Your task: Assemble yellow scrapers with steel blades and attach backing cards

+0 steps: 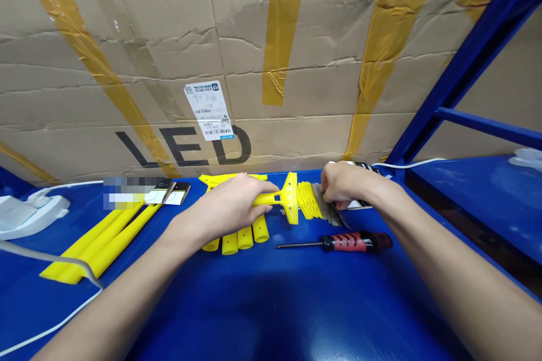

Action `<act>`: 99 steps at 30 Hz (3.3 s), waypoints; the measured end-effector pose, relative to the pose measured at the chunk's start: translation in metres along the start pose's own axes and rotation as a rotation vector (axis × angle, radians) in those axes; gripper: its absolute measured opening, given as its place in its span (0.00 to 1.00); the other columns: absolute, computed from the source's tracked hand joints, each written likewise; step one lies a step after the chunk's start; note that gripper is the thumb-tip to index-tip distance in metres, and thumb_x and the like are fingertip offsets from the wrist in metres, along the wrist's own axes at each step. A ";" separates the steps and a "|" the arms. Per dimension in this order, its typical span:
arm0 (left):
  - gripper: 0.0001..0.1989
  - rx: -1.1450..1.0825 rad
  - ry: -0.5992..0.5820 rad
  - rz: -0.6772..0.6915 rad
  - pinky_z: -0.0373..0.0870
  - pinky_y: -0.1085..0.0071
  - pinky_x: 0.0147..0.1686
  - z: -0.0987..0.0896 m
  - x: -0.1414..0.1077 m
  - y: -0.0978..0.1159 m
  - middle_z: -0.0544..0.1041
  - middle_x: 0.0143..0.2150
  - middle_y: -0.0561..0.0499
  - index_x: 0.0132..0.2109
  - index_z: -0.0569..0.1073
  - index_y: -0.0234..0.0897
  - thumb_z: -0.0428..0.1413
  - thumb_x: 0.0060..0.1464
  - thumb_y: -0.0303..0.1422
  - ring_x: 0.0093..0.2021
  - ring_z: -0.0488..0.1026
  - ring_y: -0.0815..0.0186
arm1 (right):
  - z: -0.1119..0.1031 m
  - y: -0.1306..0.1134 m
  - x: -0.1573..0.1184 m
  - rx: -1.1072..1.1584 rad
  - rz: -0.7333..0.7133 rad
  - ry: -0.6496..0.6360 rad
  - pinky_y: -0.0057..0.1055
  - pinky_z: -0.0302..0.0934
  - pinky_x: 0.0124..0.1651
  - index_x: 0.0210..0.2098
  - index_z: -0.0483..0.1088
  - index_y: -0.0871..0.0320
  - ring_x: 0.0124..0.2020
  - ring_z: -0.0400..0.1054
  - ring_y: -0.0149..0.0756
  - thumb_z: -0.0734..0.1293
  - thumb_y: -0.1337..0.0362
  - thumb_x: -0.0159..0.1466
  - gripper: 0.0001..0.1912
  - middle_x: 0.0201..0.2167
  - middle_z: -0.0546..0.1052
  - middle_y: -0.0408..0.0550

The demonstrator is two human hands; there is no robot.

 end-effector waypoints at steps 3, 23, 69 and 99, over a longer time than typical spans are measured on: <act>0.20 -0.007 -0.008 0.001 0.72 0.52 0.54 0.001 0.000 0.000 0.79 0.56 0.43 0.61 0.74 0.42 0.55 0.64 0.38 0.55 0.76 0.49 | -0.008 -0.004 -0.006 -0.030 -0.025 0.041 0.31 0.68 0.26 0.43 0.77 0.63 0.25 0.77 0.42 0.70 0.76 0.48 0.21 0.22 0.80 0.50; 0.23 0.052 -0.040 -0.081 0.72 0.52 0.49 -0.011 -0.006 -0.028 0.80 0.52 0.39 0.62 0.72 0.40 0.55 0.62 0.39 0.51 0.77 0.47 | -0.025 -0.057 -0.031 0.894 -0.474 -0.017 0.25 0.62 0.26 0.22 0.60 0.55 0.23 0.67 0.27 0.74 0.65 0.53 0.17 0.23 0.77 0.43; 0.15 -0.156 -0.202 -0.042 0.63 0.70 0.35 -0.007 -0.011 -0.029 0.77 0.41 0.49 0.55 0.67 0.38 0.52 0.63 0.37 0.37 0.70 0.62 | -0.021 -0.056 -0.026 0.844 -0.376 0.093 0.32 0.72 0.31 0.60 0.62 0.55 0.26 0.76 0.37 0.68 0.51 0.66 0.28 0.29 0.81 0.48; 0.15 -0.075 -0.219 -0.043 0.61 0.66 0.39 -0.003 -0.012 -0.018 0.75 0.46 0.48 0.56 0.66 0.41 0.54 0.64 0.37 0.43 0.69 0.59 | -0.006 -0.020 -0.005 0.181 -0.141 0.035 0.29 0.66 0.29 0.42 0.71 0.57 0.27 0.77 0.40 0.68 0.75 0.50 0.20 0.18 0.78 0.43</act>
Point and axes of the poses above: each hand's wrist, its own x-axis towards the middle knuckle, its own z-axis out of the palm, y = z × x, the point moved 10 cm from there along x, towards the middle knuckle
